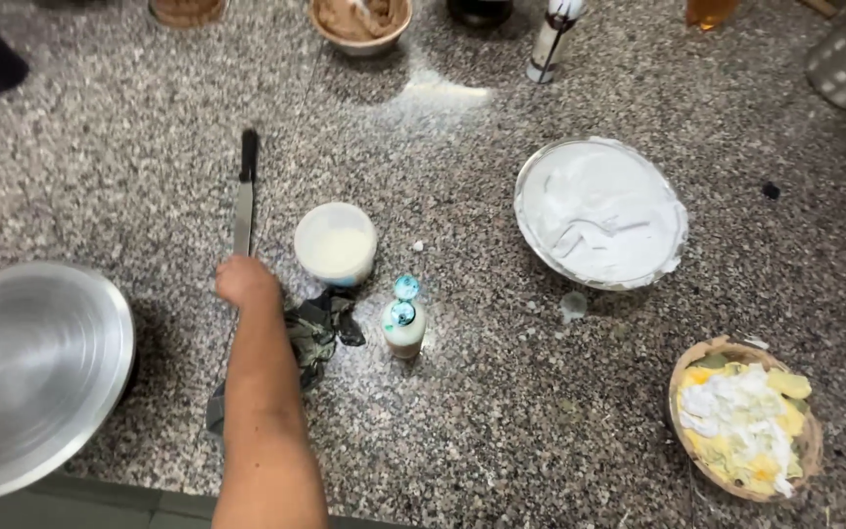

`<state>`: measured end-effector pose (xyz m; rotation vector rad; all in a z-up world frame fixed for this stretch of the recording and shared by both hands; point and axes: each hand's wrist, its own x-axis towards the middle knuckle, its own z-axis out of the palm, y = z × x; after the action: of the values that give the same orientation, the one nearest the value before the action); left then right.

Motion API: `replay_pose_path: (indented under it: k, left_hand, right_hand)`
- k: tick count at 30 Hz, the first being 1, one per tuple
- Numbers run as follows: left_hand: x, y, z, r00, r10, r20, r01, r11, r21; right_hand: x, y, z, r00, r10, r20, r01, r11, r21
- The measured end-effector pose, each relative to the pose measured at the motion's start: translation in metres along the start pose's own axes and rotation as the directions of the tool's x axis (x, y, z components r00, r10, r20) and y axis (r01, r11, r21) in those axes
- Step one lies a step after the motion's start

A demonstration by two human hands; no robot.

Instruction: The person mixes a light-colored substance in a bowl with a spatula, adds a dark liquid from a bottle, and continues stirring. They periodically wipe the spatula on a cloth while mixing the substance until it is thoroughly combined.

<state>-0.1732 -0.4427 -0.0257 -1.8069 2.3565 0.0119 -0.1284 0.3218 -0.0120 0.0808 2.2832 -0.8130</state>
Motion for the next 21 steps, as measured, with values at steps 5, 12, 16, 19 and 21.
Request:
replay_pose_path:
  k: [5,12,16,19,21]
  left_hand:
    - [-0.018,-0.026,0.001,0.994,0.009,-0.112,-0.013,0.999,-0.031]
    - [-0.055,-0.064,-0.051,0.969,0.034,-0.246,-0.161,0.841,-0.516]
    - [-0.173,-0.108,-0.099,0.88,-0.031,-0.475,-0.342,0.651,-0.677]
    - [-0.284,-0.143,-0.118,0.932,-0.117,-0.343,-0.266,0.421,-0.867]
    - [-0.347,-0.161,-0.115,0.948,-0.049,-0.313,-0.286,0.295,-0.912]
  right_hand:
    - [0.039,-0.015,0.025,0.999,-0.038,-0.036,0.04,0.998,0.053]
    - [0.041,-0.025,0.019,0.994,-0.093,-0.059,0.096,0.994,0.05]
    - [0.007,-0.073,-0.009,0.961,-0.223,-0.165,0.239,0.968,0.082]
    - [0.0,-0.08,-0.017,0.835,-0.402,-0.377,0.454,0.889,0.058]
    - [-0.035,-0.097,-0.045,0.65,-0.556,-0.518,0.614,0.786,-0.074]
